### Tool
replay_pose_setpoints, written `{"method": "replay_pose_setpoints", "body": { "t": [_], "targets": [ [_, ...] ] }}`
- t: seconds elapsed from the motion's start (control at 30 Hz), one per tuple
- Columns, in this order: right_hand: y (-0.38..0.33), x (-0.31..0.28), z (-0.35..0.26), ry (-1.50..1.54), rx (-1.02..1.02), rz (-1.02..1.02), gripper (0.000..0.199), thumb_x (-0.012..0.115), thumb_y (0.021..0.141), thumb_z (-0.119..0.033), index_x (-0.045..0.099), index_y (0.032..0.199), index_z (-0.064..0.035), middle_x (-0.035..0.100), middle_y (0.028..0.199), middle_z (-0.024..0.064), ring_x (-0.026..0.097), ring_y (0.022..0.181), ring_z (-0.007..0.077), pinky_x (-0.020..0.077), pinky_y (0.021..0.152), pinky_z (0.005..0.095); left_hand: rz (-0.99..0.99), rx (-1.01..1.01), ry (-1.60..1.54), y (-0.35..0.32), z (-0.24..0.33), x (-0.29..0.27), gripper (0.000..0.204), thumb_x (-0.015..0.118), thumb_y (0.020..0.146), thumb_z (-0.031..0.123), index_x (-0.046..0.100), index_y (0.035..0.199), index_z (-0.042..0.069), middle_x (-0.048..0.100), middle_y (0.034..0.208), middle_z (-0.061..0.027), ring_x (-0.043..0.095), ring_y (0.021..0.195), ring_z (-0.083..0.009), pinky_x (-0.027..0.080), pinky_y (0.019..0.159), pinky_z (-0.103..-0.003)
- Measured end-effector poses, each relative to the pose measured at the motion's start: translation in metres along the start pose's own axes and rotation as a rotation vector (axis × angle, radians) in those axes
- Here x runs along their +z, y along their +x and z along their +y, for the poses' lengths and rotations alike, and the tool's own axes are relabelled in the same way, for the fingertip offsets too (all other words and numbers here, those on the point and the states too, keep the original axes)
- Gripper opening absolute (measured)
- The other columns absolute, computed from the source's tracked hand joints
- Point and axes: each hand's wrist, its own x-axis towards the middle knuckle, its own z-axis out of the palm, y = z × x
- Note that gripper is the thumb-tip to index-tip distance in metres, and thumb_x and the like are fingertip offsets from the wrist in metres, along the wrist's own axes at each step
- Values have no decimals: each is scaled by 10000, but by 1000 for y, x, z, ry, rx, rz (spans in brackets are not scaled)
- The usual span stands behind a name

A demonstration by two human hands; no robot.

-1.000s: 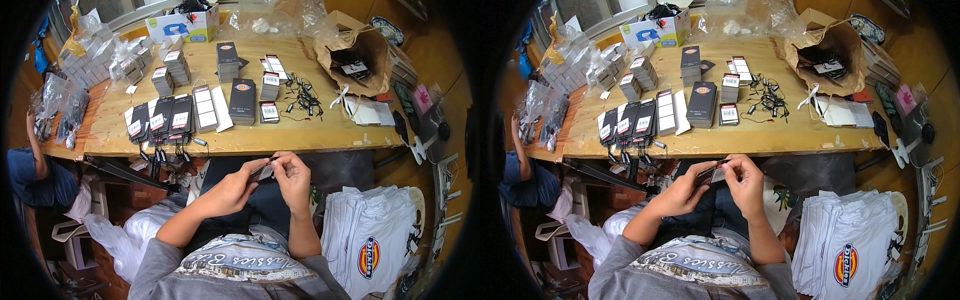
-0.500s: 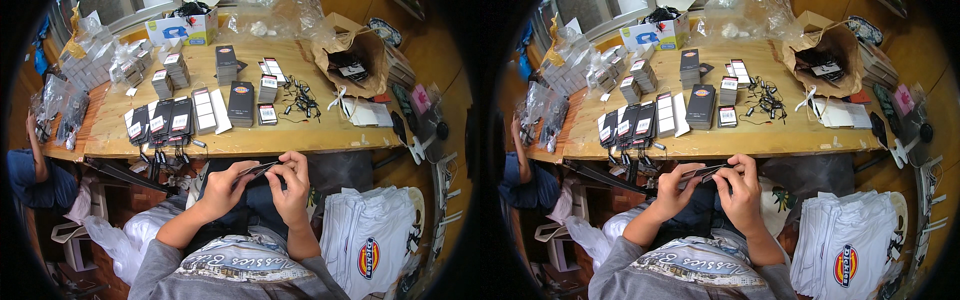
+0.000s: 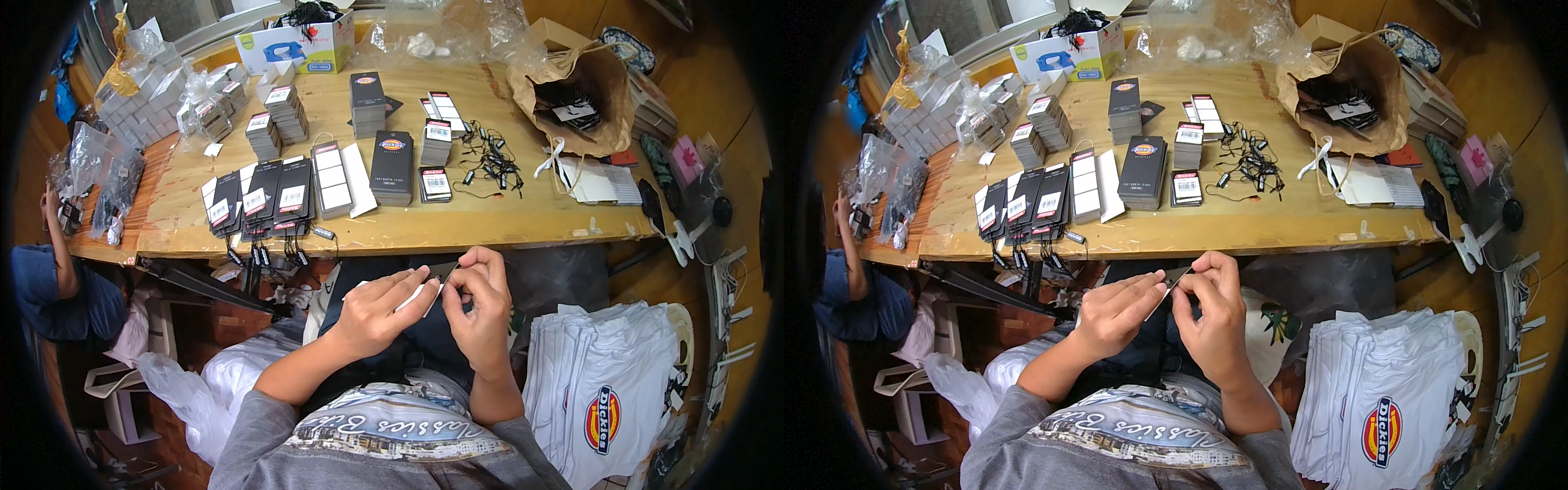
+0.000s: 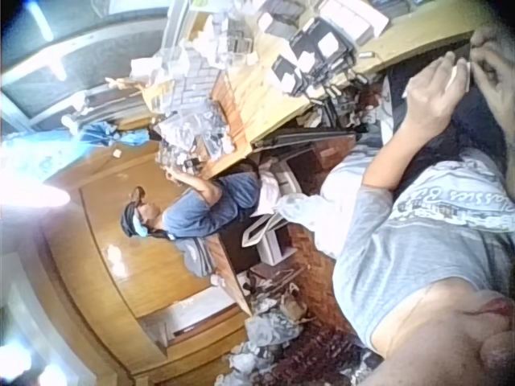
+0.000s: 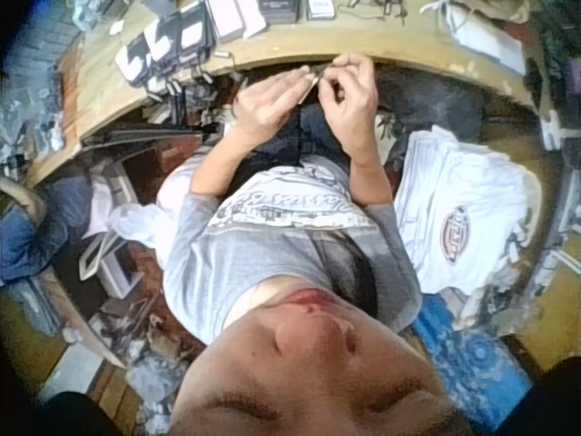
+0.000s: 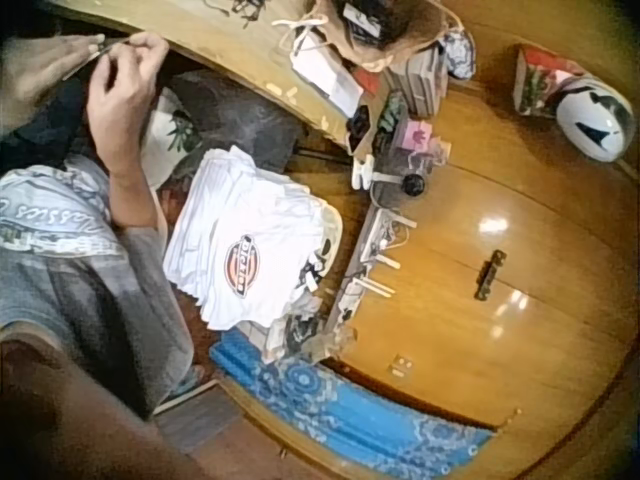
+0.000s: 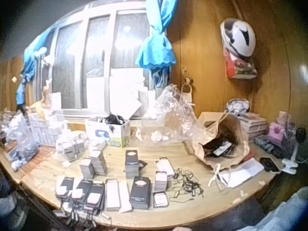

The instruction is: The person repeatedly picks up small black tags and plastic fasteners, inserts the fasteners into the tags, and places the assembled units on the table. The process is performed one at a time with both hands.

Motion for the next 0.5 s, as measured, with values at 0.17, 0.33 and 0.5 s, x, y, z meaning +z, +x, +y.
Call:
{"method": "replay_pose_setpoints", "body": {
  "t": [0.17,0.33,0.5],
  "targets": [
    [2,6,9,78,-88,66,87,594,680,42,520,727,36,427,978,132,495,628,141,389,521,232,-24,-210,-220,2,4,-5,305,525,665,-32,534,969,-7,580,903,-156,602,745,-272,500,595,-291],
    [2,8,16,127,-66,72,77,602,685,24,538,728,26,432,1005,135,476,592,144,399,528,239,-31,-493,-474,9,4,-13,295,474,717,-100,539,992,-12,577,860,-131,586,766,-245,470,648,-257],
    [-2,11,5,-11,-176,137,89,628,671,-3,556,723,8,450,887,106,471,573,161,401,510,255,150,-716,-538,4,3,-12,209,508,715,-102,588,894,-28,555,771,-80,552,766,-169,428,688,-226]
  ]
}}
